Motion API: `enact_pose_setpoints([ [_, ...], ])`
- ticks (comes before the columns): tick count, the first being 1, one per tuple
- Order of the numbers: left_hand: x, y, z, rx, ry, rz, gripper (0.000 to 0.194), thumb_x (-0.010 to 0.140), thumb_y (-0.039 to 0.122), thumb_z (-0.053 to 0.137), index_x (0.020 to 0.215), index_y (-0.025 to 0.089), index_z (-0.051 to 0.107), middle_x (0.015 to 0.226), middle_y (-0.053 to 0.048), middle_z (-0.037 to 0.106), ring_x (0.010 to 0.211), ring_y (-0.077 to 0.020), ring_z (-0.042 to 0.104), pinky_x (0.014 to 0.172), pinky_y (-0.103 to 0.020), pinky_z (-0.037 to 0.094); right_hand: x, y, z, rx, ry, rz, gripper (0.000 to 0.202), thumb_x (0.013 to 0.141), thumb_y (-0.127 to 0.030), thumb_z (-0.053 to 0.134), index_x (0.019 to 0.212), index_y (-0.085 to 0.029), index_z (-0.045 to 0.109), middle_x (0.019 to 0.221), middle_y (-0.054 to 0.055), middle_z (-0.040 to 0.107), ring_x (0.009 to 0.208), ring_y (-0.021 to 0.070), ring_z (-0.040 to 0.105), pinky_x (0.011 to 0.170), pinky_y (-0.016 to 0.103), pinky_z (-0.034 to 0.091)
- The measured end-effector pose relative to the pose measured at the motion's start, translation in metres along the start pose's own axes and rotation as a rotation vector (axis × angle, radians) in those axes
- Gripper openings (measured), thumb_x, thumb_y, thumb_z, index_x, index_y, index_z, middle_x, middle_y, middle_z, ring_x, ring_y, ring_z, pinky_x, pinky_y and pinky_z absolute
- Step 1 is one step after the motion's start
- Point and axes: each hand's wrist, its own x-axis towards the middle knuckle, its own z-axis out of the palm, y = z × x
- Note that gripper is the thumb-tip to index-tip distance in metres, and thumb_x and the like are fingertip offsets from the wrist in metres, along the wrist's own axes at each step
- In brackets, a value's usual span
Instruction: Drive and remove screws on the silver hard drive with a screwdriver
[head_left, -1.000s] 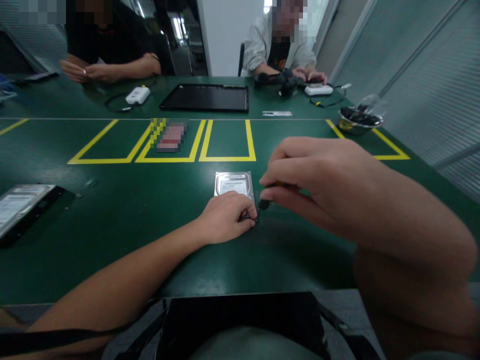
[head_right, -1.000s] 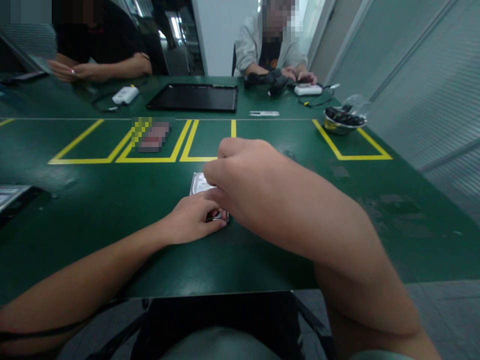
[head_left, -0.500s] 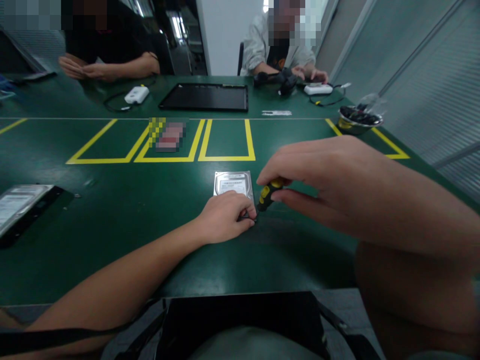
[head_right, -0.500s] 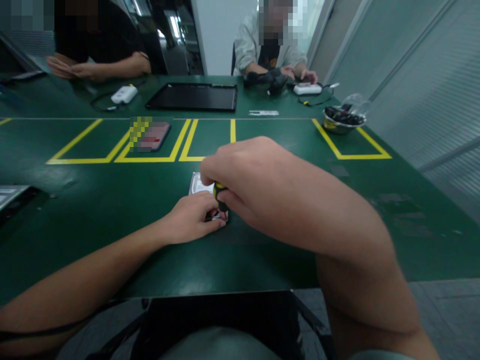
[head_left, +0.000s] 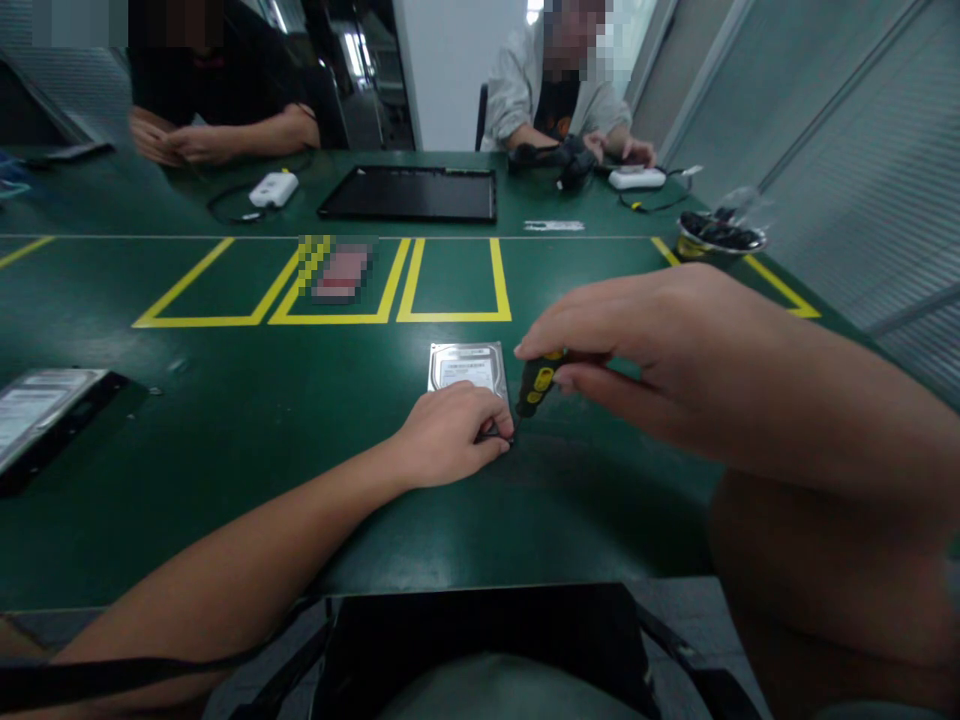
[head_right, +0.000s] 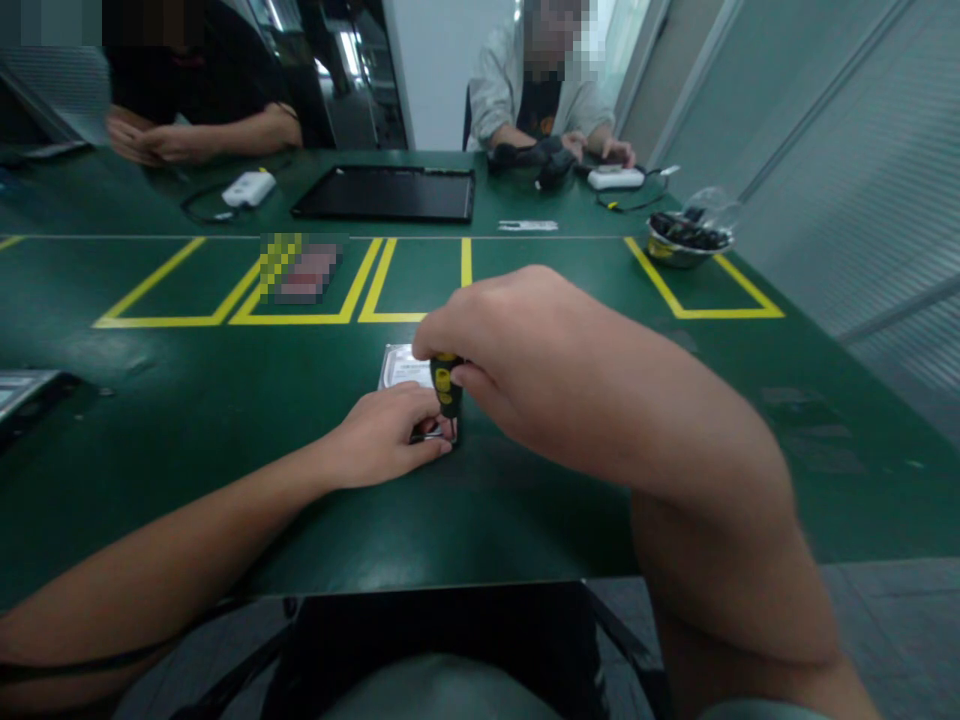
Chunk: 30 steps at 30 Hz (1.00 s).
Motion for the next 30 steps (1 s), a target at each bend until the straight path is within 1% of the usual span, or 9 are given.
enact_pose_setpoints([
  [2,-0.0002,0.0,-0.0002,0.002,0.005,0.006,0.008,0.08,0.029,0.066,0.087,0.026,0.067,0.078,0.002,0.063,0.079,-0.0181,0.055,0.064,-0.03,0.033,0.0009,-0.0003,-0.0004,0.041,-0.003,0.005,0.023,0.093,-0.022,0.048,0.099,-0.02,0.07,0.102,0.006,0.068,0.091,0.02,0.063,0.078,0.032,0.045],
  [5,-0.0005,0.0004,-0.0004,0.006,0.008,0.004,0.007,0.08,0.029,0.066,0.086,0.025,0.067,0.078,0.002,0.063,0.079,-0.0181,0.055,0.063,-0.03,0.033,0.0024,-0.0015,0.0003,0.036,-0.017,0.053,0.02,0.094,-0.028,0.05,0.094,-0.022,0.07,0.096,0.005,0.065,0.084,0.0182,0.06,0.073,0.03,0.042],
  [7,-0.0005,0.0008,-0.0006,0.001,0.001,0.001,0.008,0.08,0.029,0.066,0.087,0.025,0.067,0.078,0.002,0.063,0.079,-0.0178,0.055,0.063,-0.03,0.033,0.0025,-0.0014,0.0015,0.017,-0.008,0.065,0.019,0.094,-0.026,0.05,0.095,-0.021,0.069,0.092,0.004,0.066,0.083,0.0179,0.06,0.073,0.029,0.042],
  [11,0.0002,0.0011,-0.0009,-0.007,-0.005,0.011,0.008,0.08,0.029,0.065,0.088,0.026,0.067,0.079,0.002,0.063,0.08,-0.0176,0.055,0.064,-0.03,0.034,0.0001,0.0019,0.0022,0.007,0.029,0.028,0.02,0.091,-0.022,0.051,0.103,-0.02,0.067,0.096,0.004,0.068,0.088,0.019,0.062,0.078,0.03,0.043],
  [16,0.0005,0.001,-0.0011,0.002,-0.011,0.011,0.008,0.08,0.028,0.065,0.088,0.025,0.067,0.08,0.002,0.064,0.079,-0.0179,0.055,0.064,-0.029,0.033,-0.0016,0.0025,-0.0014,0.012,-0.02,-0.016,0.025,0.089,-0.015,0.049,0.102,-0.02,0.069,0.107,0.006,0.066,0.096,0.02,0.062,0.08,0.031,0.045],
  [20,-0.0005,0.001,-0.0006,0.011,-0.008,0.008,0.007,0.08,0.029,0.065,0.086,0.025,0.066,0.079,0.002,0.063,0.079,-0.0184,0.055,0.064,-0.03,0.033,-0.0016,0.0033,-0.0003,-0.05,0.03,0.018,0.023,0.09,-0.021,0.051,0.104,-0.024,0.068,0.098,0.002,0.072,0.089,0.0203,0.065,0.08,0.033,0.046],
  [23,-0.001,0.0015,-0.0001,0.011,-0.01,0.002,0.008,0.08,0.029,0.066,0.086,0.025,0.067,0.079,0.002,0.064,0.08,-0.0185,0.056,0.064,-0.03,0.034,-0.0014,0.0056,0.0015,-0.065,0.034,0.049,0.022,0.09,-0.024,0.051,0.101,-0.025,0.069,0.092,0.001,0.072,0.084,0.0188,0.065,0.077,0.031,0.046],
  [27,-0.0004,0.0028,-0.0002,0.025,-0.009,0.001,0.008,0.081,0.03,0.066,0.086,0.024,0.067,0.079,0.001,0.064,0.081,-0.0191,0.057,0.064,-0.03,0.035,0.0007,0.0048,0.0008,-0.009,-0.024,0.032,0.024,0.092,-0.023,0.047,0.102,-0.022,0.069,0.097,0.003,0.07,0.086,0.0181,0.063,0.076,0.03,0.043],
  [30,-0.0001,0.0038,-0.0007,0.03,-0.013,-0.004,0.008,0.081,0.03,0.066,0.087,0.025,0.067,0.079,0.001,0.064,0.08,-0.019,0.057,0.063,-0.03,0.034,0.0036,0.0001,0.0003,0.048,-0.032,0.058,0.019,0.093,-0.025,0.049,0.098,-0.021,0.067,0.1,0.005,0.065,0.088,0.0188,0.059,0.075,0.029,0.041],
])
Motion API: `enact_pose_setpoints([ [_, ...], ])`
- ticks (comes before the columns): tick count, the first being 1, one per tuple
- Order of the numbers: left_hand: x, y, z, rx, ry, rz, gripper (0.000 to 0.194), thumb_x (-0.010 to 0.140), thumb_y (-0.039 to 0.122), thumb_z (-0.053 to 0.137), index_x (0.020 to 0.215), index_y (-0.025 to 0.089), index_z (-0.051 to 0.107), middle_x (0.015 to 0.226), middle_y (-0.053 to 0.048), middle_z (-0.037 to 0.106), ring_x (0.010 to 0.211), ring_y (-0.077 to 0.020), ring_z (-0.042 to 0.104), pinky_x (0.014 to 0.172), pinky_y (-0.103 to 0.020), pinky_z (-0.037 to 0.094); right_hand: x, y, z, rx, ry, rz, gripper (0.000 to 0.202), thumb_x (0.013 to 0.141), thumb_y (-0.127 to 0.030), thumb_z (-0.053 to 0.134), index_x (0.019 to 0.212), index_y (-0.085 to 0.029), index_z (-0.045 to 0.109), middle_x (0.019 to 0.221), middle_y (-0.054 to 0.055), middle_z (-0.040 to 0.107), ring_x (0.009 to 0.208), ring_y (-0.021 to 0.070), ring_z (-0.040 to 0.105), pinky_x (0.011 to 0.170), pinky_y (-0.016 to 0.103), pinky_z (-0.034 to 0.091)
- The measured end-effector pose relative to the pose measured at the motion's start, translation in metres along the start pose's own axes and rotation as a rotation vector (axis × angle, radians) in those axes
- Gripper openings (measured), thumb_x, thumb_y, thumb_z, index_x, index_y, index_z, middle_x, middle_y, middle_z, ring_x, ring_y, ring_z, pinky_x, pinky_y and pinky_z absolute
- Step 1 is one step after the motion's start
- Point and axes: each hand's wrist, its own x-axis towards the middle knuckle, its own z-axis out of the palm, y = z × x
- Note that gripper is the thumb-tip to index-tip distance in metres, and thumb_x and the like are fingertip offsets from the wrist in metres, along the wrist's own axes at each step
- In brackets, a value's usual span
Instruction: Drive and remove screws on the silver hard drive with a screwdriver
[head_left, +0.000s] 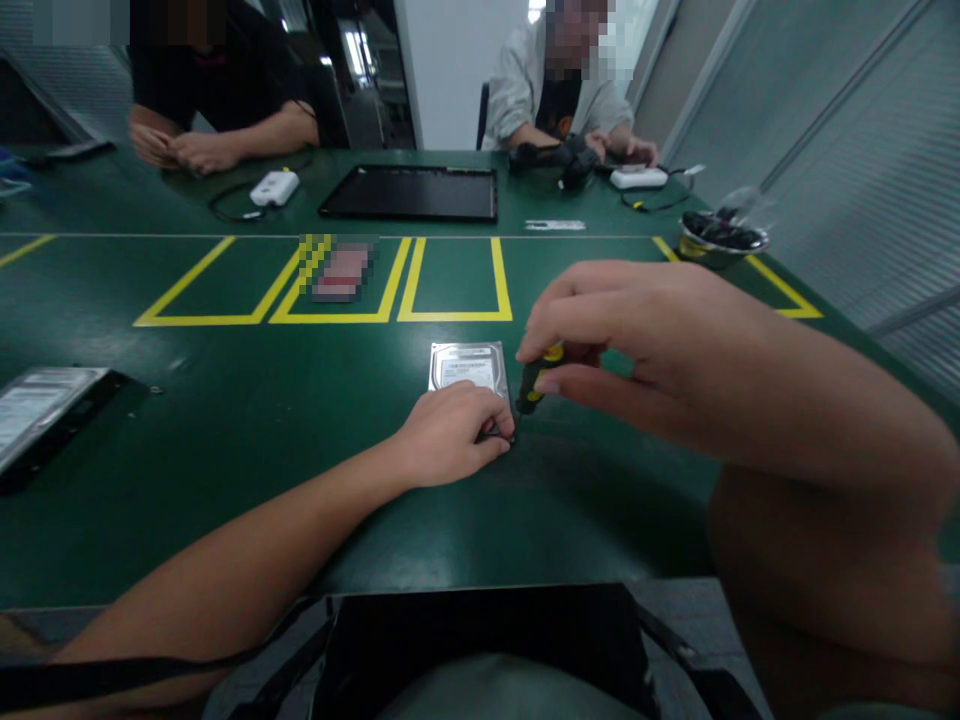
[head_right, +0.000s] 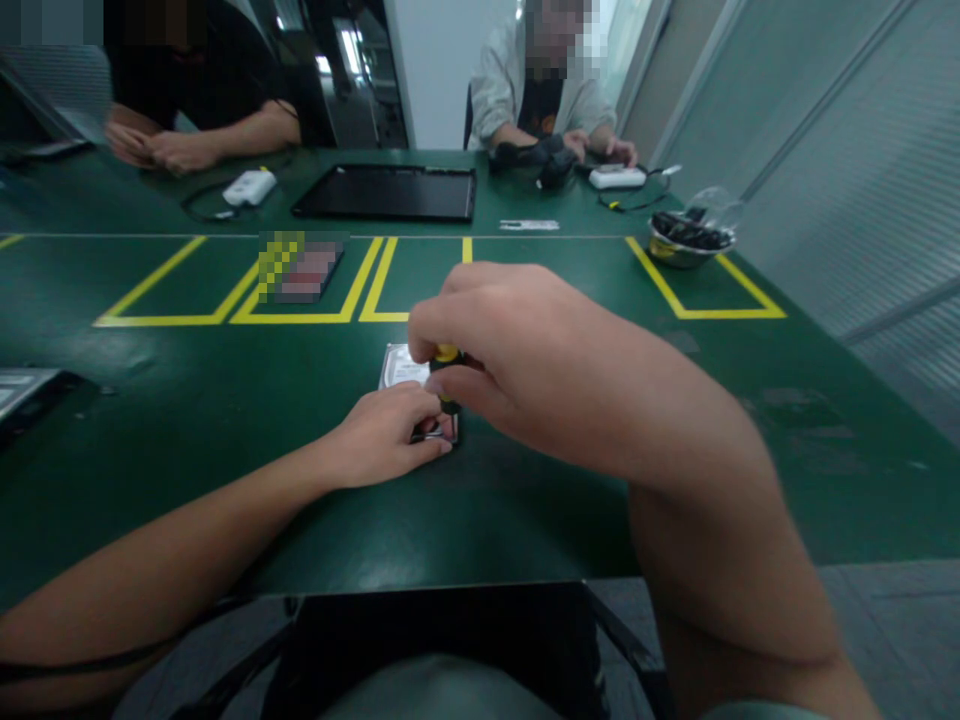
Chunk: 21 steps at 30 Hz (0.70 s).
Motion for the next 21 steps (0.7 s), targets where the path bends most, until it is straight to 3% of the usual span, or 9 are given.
enact_pose_setpoints([
  [3,0.0,0.0,0.0,-0.011,0.001,0.0,0.007,0.08,0.028,0.066,0.087,0.025,0.067,0.079,0.001,0.064,0.078,-0.0183,0.056,0.062,-0.029,0.033,0.002,-0.004,0.002,0.008,0.039,0.027,0.017,0.092,-0.025,0.052,0.091,-0.02,0.069,0.095,0.005,0.063,0.082,0.0176,0.057,0.071,0.029,0.04],
  [6,0.0,0.001,-0.001,-0.018,0.006,0.002,0.007,0.08,0.029,0.066,0.085,0.025,0.067,0.079,0.001,0.064,0.078,-0.0182,0.055,0.062,-0.029,0.033,0.0,-0.002,0.005,-0.01,0.077,0.006,0.019,0.089,-0.021,0.053,0.099,-0.021,0.069,0.096,0.004,0.067,0.083,0.0172,0.06,0.074,0.028,0.042],
  [9,0.001,0.001,-0.002,-0.029,-0.009,-0.001,0.008,0.08,0.028,0.065,0.086,0.025,0.067,0.08,0.001,0.064,0.079,-0.0183,0.055,0.064,-0.03,0.034,-0.003,0.002,0.004,-0.02,0.071,-0.011,0.025,0.088,-0.021,0.053,0.109,-0.02,0.066,0.102,0.004,0.07,0.09,0.0191,0.063,0.078,0.03,0.044],
  [14,0.001,0.002,-0.001,-0.03,-0.009,0.002,0.008,0.08,0.028,0.065,0.087,0.026,0.067,0.081,0.002,0.065,0.08,-0.0184,0.055,0.066,-0.03,0.036,-0.003,0.004,0.0,-0.046,0.042,-0.036,0.025,0.089,-0.018,0.05,0.106,-0.02,0.068,0.106,0.006,0.07,0.1,0.022,0.064,0.083,0.033,0.046],
  [21,0.0,-0.001,0.0,-0.016,-0.013,-0.003,0.01,0.08,0.029,0.065,0.089,0.026,0.069,0.08,0.001,0.065,0.08,-0.0184,0.056,0.065,-0.03,0.036,-0.004,0.006,0.001,-0.048,0.041,-0.082,0.025,0.089,-0.02,0.048,0.102,-0.026,0.069,0.106,-0.001,0.072,0.098,0.0173,0.067,0.086,0.03,0.049],
])
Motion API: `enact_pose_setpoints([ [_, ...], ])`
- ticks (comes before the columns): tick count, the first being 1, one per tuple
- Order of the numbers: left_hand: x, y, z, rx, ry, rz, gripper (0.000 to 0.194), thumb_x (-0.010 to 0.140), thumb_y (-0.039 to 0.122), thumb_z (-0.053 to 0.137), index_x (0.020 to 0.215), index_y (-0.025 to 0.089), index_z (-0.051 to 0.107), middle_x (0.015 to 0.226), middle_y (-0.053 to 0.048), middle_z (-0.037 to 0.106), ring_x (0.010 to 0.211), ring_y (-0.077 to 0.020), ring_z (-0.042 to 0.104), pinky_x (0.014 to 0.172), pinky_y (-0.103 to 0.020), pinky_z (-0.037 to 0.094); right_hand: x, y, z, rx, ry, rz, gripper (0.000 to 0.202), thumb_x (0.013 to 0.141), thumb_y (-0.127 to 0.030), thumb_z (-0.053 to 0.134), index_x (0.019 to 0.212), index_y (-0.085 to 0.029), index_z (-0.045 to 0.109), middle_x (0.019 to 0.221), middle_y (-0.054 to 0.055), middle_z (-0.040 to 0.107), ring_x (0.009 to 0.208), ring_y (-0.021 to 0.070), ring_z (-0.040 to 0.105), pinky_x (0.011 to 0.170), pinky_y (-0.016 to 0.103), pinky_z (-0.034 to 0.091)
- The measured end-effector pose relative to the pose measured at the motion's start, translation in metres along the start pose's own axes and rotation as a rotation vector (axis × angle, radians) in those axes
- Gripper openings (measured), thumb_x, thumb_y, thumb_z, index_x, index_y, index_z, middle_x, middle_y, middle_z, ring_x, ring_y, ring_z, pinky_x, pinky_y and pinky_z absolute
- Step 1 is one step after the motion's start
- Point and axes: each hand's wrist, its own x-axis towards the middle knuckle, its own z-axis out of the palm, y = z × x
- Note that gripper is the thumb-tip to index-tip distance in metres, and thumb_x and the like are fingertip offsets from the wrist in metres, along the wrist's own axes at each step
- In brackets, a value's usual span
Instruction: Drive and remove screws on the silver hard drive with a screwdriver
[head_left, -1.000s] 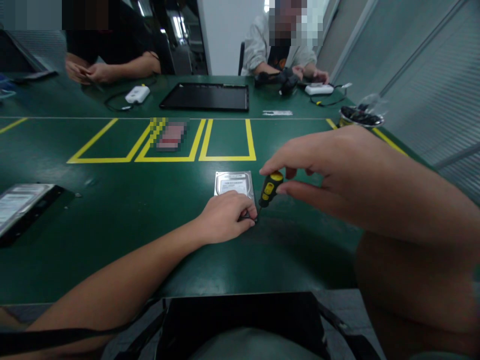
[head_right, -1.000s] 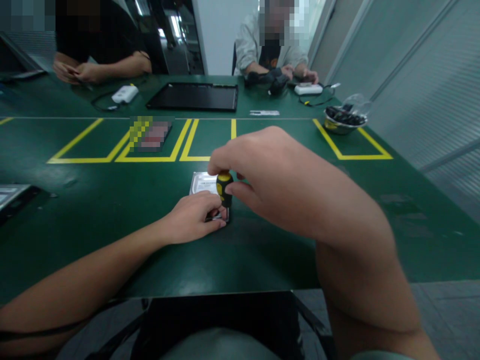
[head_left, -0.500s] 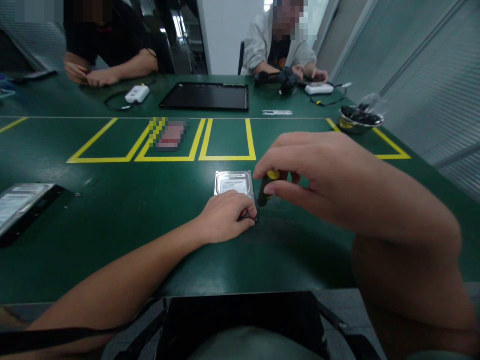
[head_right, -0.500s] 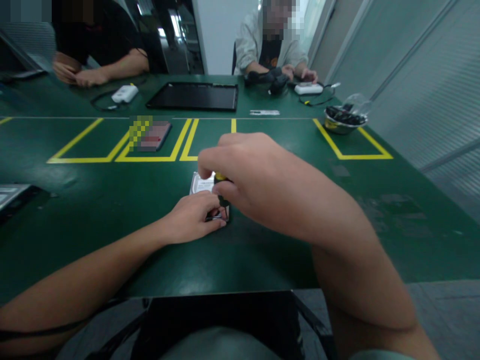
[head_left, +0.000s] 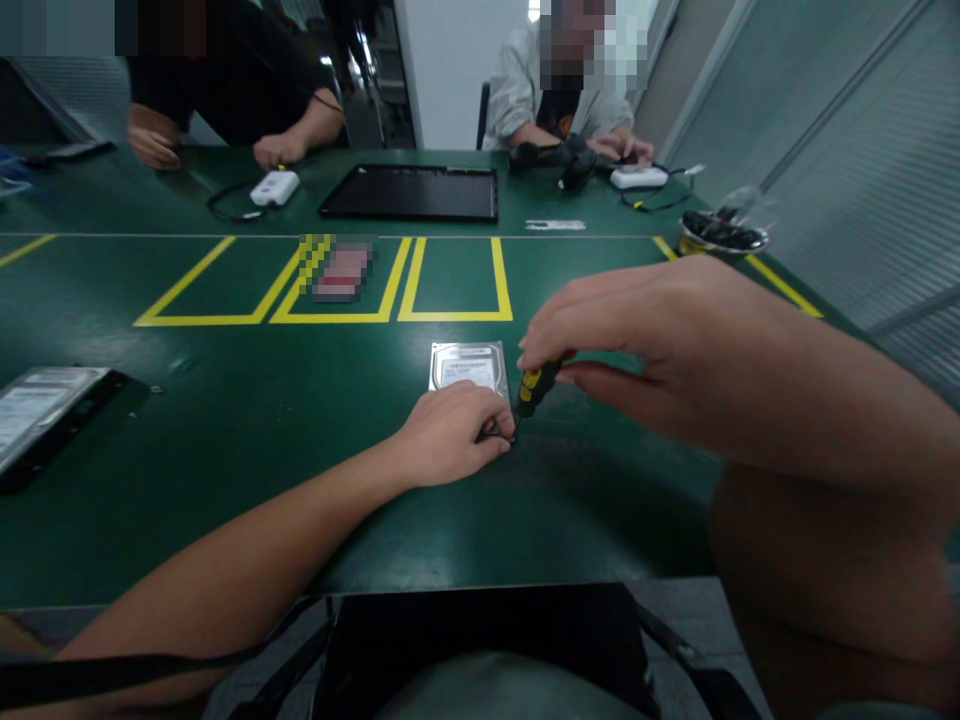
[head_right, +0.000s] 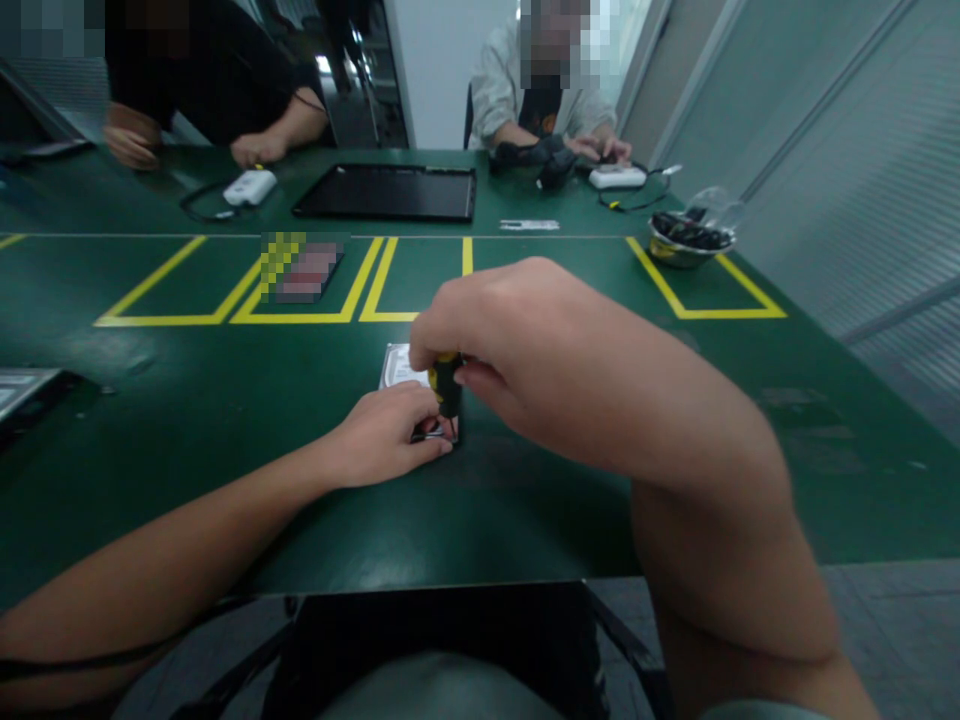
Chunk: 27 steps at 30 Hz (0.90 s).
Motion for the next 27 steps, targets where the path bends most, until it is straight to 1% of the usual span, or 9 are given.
enact_pose_setpoints([
  [4,-0.0008,-0.0014,-0.0003,-0.01,-0.004,0.011,0.01,0.08,0.028,0.065,0.089,0.026,0.068,0.081,0.002,0.065,0.081,-0.0185,0.056,0.066,-0.03,0.037,-0.0011,0.002,-0.0001,-0.025,0.003,0.008,0.026,0.089,-0.022,0.048,0.102,-0.028,0.07,0.1,-0.004,0.072,0.093,0.0163,0.068,0.084,0.029,0.05],
  [8,-0.001,-0.0001,-0.0006,0.002,0.004,0.001,0.01,0.08,0.029,0.065,0.089,0.026,0.068,0.081,0.001,0.064,0.082,-0.0192,0.057,0.066,-0.03,0.037,0.001,-0.0008,-0.0032,0.012,-0.023,-0.023,0.021,0.092,-0.023,0.049,0.1,-0.025,0.069,0.104,-0.001,0.071,0.095,0.0167,0.066,0.082,0.029,0.049],
  [13,-0.0006,0.0027,-0.0007,0.009,0.005,0.004,0.01,0.08,0.028,0.066,0.089,0.025,0.068,0.081,0.0,0.064,0.082,-0.0197,0.058,0.066,-0.031,0.038,0.0036,-0.0075,-0.0036,-0.008,-0.001,0.039,0.02,0.094,-0.026,0.048,0.091,-0.022,0.067,0.096,0.003,0.069,0.087,0.0177,0.065,0.075,0.029,0.047],
  [17,-0.0007,0.0023,-0.0012,-0.002,0.008,0.004,0.01,0.08,0.029,0.066,0.089,0.026,0.067,0.081,0.001,0.064,0.081,-0.0193,0.056,0.066,-0.031,0.036,0.0028,-0.005,-0.0011,-0.021,0.031,0.025,0.02,0.093,-0.026,0.049,0.1,-0.023,0.068,0.098,0.001,0.07,0.091,0.0184,0.066,0.08,0.03,0.047],
  [20,-0.0008,0.0011,-0.0021,-0.013,0.002,0.002,0.009,0.08,0.029,0.065,0.089,0.026,0.066,0.082,0.002,0.064,0.081,-0.0185,0.055,0.066,-0.03,0.035,0.0023,-0.0019,-0.0019,0.014,-0.004,-0.025,0.022,0.091,-0.019,0.048,0.102,-0.023,0.067,0.106,0.001,0.07,0.096,0.0173,0.066,0.082,0.03,0.047],
  [23,-0.0011,0.0007,-0.0026,-0.017,0.004,0.005,0.009,0.08,0.029,0.065,0.088,0.026,0.066,0.082,0.002,0.064,0.08,-0.0184,0.055,0.066,-0.03,0.034,0.0021,-0.0016,-0.0036,0.031,-0.016,-0.034,0.025,0.088,-0.014,0.049,0.103,-0.023,0.067,0.108,0.002,0.071,0.097,0.0171,0.066,0.083,0.029,0.046],
  [27,-0.0019,0.001,-0.0021,-0.017,-0.001,0.005,0.009,0.08,0.028,0.065,0.089,0.026,0.066,0.081,0.002,0.064,0.081,-0.0186,0.055,0.066,-0.03,0.034,0.0004,-0.0008,-0.0032,-0.005,0.008,-0.001,0.025,0.089,-0.018,0.049,0.105,-0.025,0.067,0.104,0.001,0.072,0.095,0.0186,0.067,0.082,0.03,0.046],
])
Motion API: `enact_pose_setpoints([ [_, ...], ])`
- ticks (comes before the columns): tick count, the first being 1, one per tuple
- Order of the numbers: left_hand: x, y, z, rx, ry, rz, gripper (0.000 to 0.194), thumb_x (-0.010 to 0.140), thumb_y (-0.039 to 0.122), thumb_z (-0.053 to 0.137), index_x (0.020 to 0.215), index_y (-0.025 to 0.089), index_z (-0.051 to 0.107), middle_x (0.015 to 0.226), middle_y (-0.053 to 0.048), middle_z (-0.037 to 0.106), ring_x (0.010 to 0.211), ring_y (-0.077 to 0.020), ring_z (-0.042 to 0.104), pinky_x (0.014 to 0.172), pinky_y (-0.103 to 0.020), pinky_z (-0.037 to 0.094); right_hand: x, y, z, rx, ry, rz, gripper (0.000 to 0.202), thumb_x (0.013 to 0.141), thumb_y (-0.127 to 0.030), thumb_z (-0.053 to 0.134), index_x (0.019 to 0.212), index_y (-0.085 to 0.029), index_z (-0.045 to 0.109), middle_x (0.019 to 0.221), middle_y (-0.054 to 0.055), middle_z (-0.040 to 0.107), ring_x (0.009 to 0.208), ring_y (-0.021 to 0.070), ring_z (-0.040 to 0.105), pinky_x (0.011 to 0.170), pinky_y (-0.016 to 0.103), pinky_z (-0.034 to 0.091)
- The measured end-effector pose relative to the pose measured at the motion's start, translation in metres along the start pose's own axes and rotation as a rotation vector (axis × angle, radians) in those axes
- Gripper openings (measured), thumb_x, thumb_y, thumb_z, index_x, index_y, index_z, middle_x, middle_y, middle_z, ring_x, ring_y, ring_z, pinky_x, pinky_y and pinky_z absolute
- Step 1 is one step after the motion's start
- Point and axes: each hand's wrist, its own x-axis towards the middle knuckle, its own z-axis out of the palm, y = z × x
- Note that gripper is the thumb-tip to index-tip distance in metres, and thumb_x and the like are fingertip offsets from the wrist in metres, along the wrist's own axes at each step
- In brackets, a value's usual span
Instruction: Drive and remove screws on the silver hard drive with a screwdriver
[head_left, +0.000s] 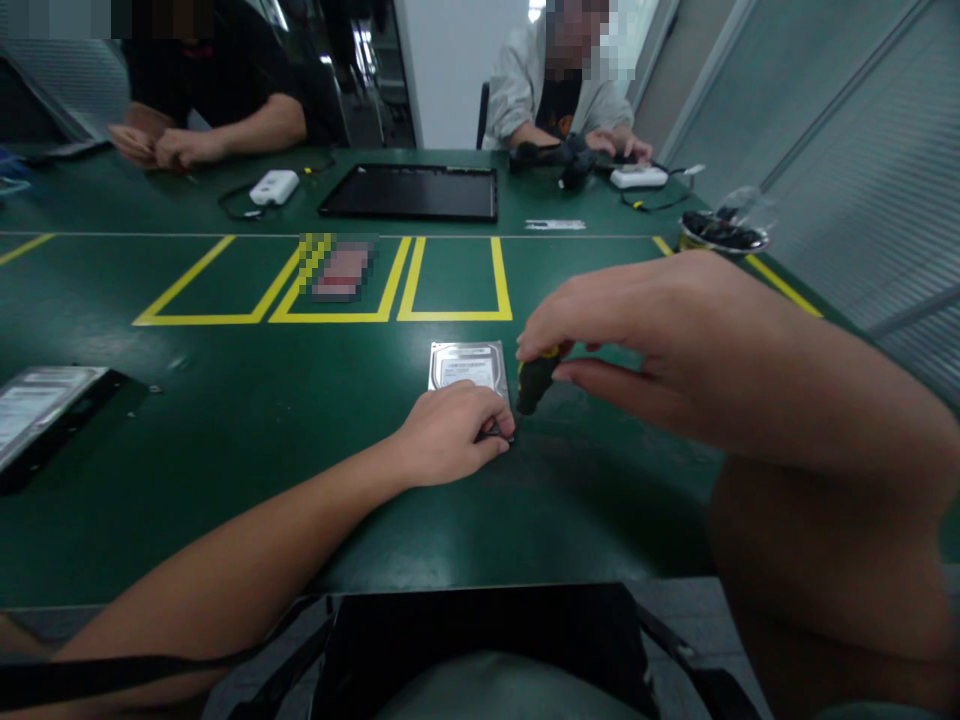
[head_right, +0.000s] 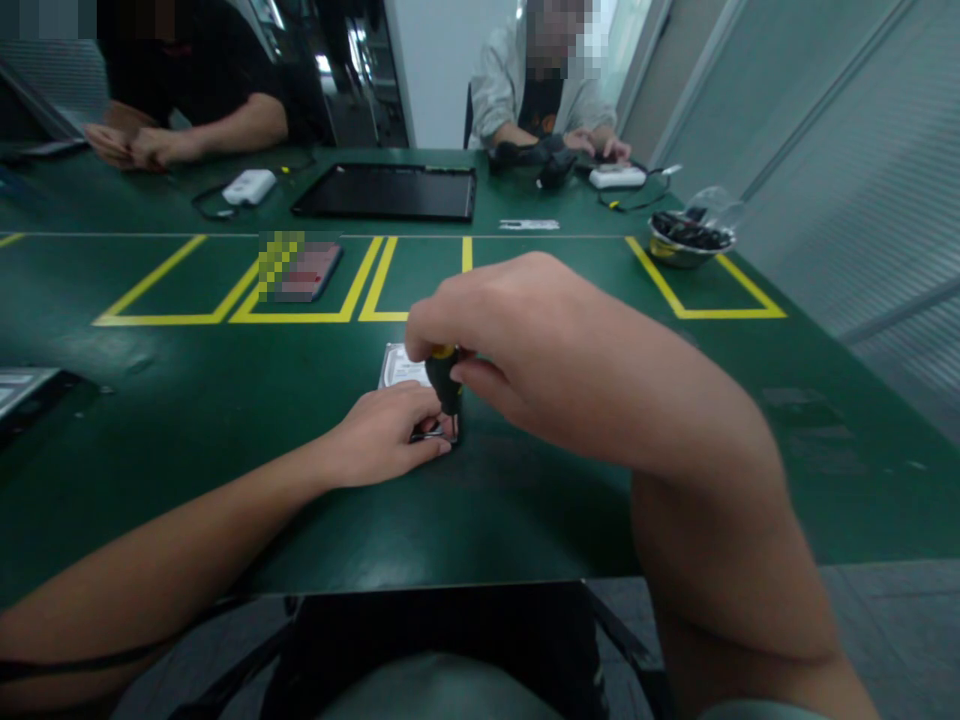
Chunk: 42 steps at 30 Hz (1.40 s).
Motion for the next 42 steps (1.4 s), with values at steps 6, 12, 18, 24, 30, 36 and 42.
enact_pose_setpoints([
  [6,0.0,0.0,0.001,0.016,0.013,0.006,0.009,0.08,0.029,0.066,0.088,0.025,0.066,0.081,0.002,0.063,0.08,-0.0184,0.055,0.065,-0.03,0.035,0.001,0.0,0.0,0.007,-0.044,0.004,0.018,0.091,-0.024,0.053,0.102,-0.022,0.067,0.103,0.004,0.071,0.094,0.0195,0.065,0.079,0.03,0.046],
  [12,0.0,0.002,0.003,0.015,0.021,0.015,0.008,0.08,0.028,0.065,0.087,0.025,0.066,0.081,0.002,0.062,0.081,-0.0183,0.055,0.065,-0.03,0.034,0.004,-0.003,0.002,0.02,-0.016,0.042,0.018,0.093,-0.026,0.052,0.099,-0.02,0.068,0.095,0.003,0.07,0.091,0.0189,0.065,0.077,0.029,0.046],
  [18,-0.001,0.0,0.002,0.008,0.015,0.013,0.008,0.08,0.028,0.065,0.087,0.025,0.066,0.08,0.002,0.062,0.081,-0.0182,0.055,0.065,-0.03,0.034,0.0,0.006,0.005,0.03,-0.003,0.002,0.021,0.09,-0.026,0.053,0.105,-0.025,0.067,0.102,0.0,0.071,0.096,0.0189,0.066,0.085,0.03,0.047],
  [24,-0.001,-0.001,0.002,0.006,0.017,0.006,0.007,0.08,0.029,0.065,0.086,0.025,0.065,0.079,0.002,0.062,0.079,-0.0181,0.054,0.064,-0.03,0.033,0.0,0.006,-0.001,0.115,-0.025,-0.035,0.018,0.089,-0.023,0.053,0.099,-0.023,0.068,0.111,0.004,0.069,0.098,0.0183,0.064,0.085,0.029,0.047],
  [30,-0.001,-0.001,0.003,0.003,0.024,0.007,0.008,0.079,0.028,0.065,0.086,0.025,0.066,0.078,0.002,0.062,0.079,-0.0179,0.055,0.064,-0.03,0.033,0.0,0.007,-0.002,0.106,-0.035,-0.049,0.02,0.091,-0.022,0.053,0.103,-0.025,0.069,0.107,0.001,0.072,0.097,0.0181,0.066,0.084,0.029,0.047],
  [36,-0.001,-0.001,0.003,-0.001,0.026,0.006,0.008,0.079,0.029,0.065,0.087,0.026,0.066,0.079,0.002,0.062,0.078,-0.0181,0.055,0.065,-0.03,0.034,0.0,0.003,-0.001,0.091,-0.005,-0.021,0.016,0.091,-0.024,0.055,0.099,-0.025,0.069,0.1,0.001,0.073,0.09,0.0178,0.066,0.079,0.029,0.046],
  [42,0.001,0.002,0.003,0.019,0.021,0.013,0.01,0.08,0.03,0.065,0.088,0.025,0.066,0.081,0.001,0.064,0.079,-0.0183,0.055,0.065,-0.03,0.034,0.004,-0.001,0.001,0.101,-0.019,-0.012,0.017,0.094,-0.026,0.052,0.092,-0.02,0.069,0.092,0.004,0.067,0.084,0.017,0.061,0.072,0.028,0.042],
])
